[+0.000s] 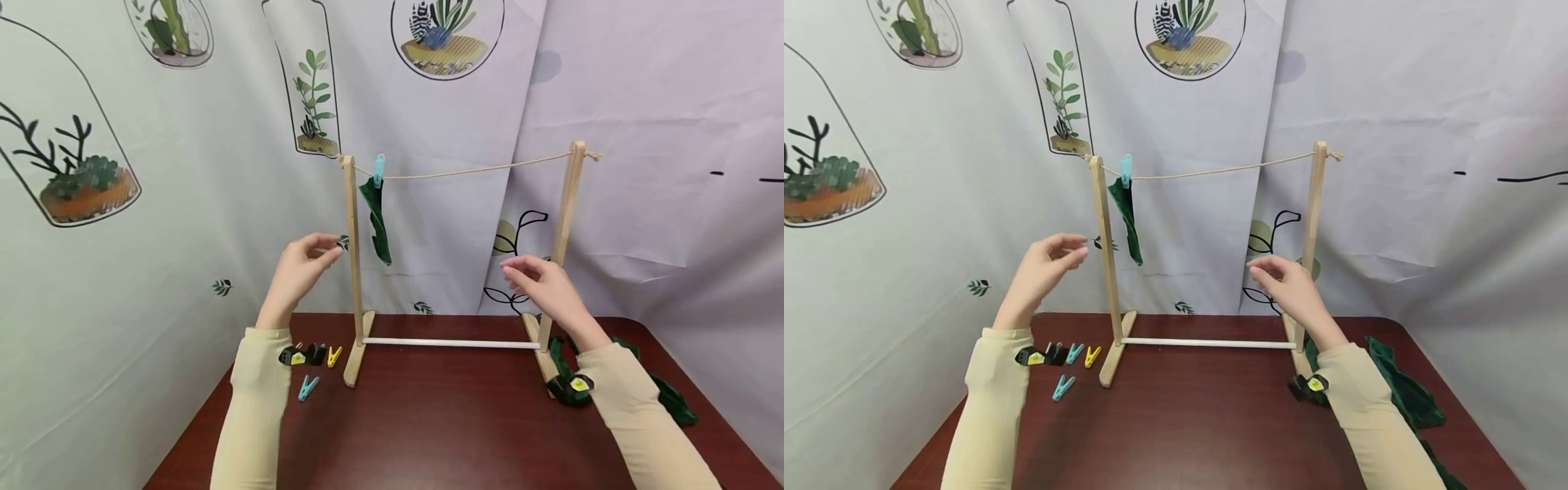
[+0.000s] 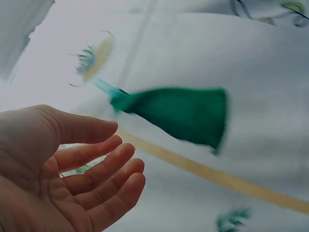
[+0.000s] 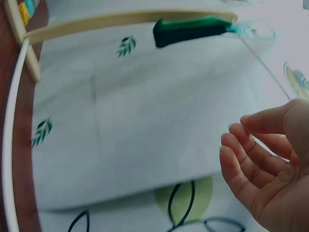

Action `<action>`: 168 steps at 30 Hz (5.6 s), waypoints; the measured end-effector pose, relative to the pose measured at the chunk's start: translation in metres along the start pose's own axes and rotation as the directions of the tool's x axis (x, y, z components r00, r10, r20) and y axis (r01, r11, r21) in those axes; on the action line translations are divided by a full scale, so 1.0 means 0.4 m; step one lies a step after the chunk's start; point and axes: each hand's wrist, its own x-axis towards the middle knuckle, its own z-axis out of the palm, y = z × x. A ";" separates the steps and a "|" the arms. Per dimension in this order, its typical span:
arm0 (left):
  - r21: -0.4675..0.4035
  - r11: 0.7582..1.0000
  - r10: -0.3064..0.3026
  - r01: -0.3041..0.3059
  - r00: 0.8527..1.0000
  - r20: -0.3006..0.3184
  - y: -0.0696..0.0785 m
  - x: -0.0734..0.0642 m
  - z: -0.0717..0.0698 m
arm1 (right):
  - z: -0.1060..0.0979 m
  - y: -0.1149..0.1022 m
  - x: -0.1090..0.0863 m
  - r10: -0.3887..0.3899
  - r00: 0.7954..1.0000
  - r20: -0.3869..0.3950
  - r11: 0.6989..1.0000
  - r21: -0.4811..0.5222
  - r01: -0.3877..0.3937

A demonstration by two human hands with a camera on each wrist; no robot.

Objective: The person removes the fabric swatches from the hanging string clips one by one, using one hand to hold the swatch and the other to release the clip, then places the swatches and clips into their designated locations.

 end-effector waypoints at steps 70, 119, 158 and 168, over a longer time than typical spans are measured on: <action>-0.017 1.000 -0.014 0.017 0.987 0.162 0.275 0.303 0.003 | 0.295 -0.339 0.416 0.024 0.999 0.047 0.894 0.446 -0.042; -0.047 0.937 0.323 -0.347 0.909 -0.262 0.273 0.210 -0.025 | 0.150 -0.277 0.251 -0.053 0.995 0.087 0.966 0.259 0.028; 0.015 0.991 0.131 -0.134 0.929 -0.347 0.070 -0.105 -0.165 | -0.206 -0.094 -0.121 0.069 0.970 -0.234 0.997 0.043 -0.061; -0.020 0.998 -0.057 0.053 0.938 -0.342 -0.074 -0.228 -0.092 | -0.171 -0.006 -0.243 0.150 0.943 -0.299 0.988 0.076 -0.133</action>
